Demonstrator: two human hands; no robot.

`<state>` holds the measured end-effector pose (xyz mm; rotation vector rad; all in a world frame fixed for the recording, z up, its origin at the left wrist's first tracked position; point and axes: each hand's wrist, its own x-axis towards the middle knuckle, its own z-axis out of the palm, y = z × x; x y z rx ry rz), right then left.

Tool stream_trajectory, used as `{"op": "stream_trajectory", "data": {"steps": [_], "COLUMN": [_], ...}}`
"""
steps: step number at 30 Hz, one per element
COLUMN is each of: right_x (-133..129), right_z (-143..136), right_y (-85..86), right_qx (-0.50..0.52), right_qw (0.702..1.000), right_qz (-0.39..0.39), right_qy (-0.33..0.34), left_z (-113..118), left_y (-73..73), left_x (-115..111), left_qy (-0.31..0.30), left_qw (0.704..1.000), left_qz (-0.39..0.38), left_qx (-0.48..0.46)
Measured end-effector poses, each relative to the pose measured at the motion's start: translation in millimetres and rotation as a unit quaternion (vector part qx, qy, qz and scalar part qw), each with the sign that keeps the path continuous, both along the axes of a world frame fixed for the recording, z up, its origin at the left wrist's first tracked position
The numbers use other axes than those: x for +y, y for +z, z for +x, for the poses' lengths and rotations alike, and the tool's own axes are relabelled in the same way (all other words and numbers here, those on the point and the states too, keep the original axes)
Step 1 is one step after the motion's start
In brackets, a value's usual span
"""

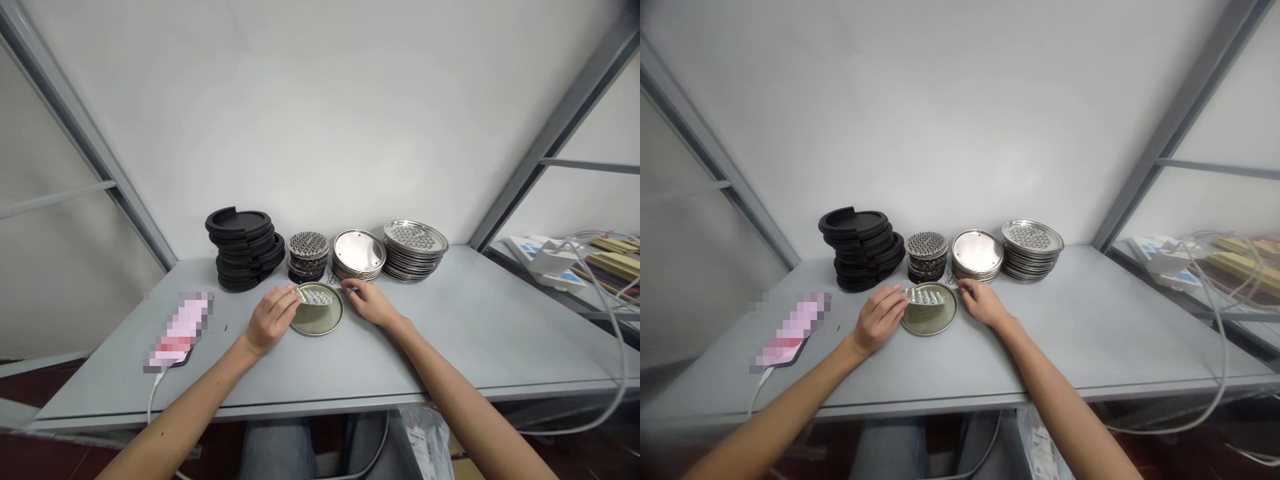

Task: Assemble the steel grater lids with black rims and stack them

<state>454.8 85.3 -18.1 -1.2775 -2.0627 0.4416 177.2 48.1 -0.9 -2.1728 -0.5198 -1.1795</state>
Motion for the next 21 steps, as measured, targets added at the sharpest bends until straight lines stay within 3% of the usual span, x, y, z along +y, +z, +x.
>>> {"op": "stream_trajectory", "data": {"steps": [7, 14, 21], "right_x": [-5, -13, -11], "right_z": [-1, -6, -11], "right_y": [5.5, 7.1, -1.1], "right_qx": [0.049, 0.045, 0.025], "right_qw": [0.998, 0.987, 0.984], "right_qz": [-0.020, -0.031, -0.046], "right_qy": [0.017, 0.154, 0.168], "left_z": [1, 1, 1], "left_y": [-6.5, -7.3, -8.5], "left_x": [3, -3, -4], "left_qy": [-0.033, -0.052, -0.096], "left_qw": [0.996, 0.988, 0.967], "left_qz": [-0.081, -0.144, -0.236], "left_qx": [0.028, 0.012, -0.013]}}
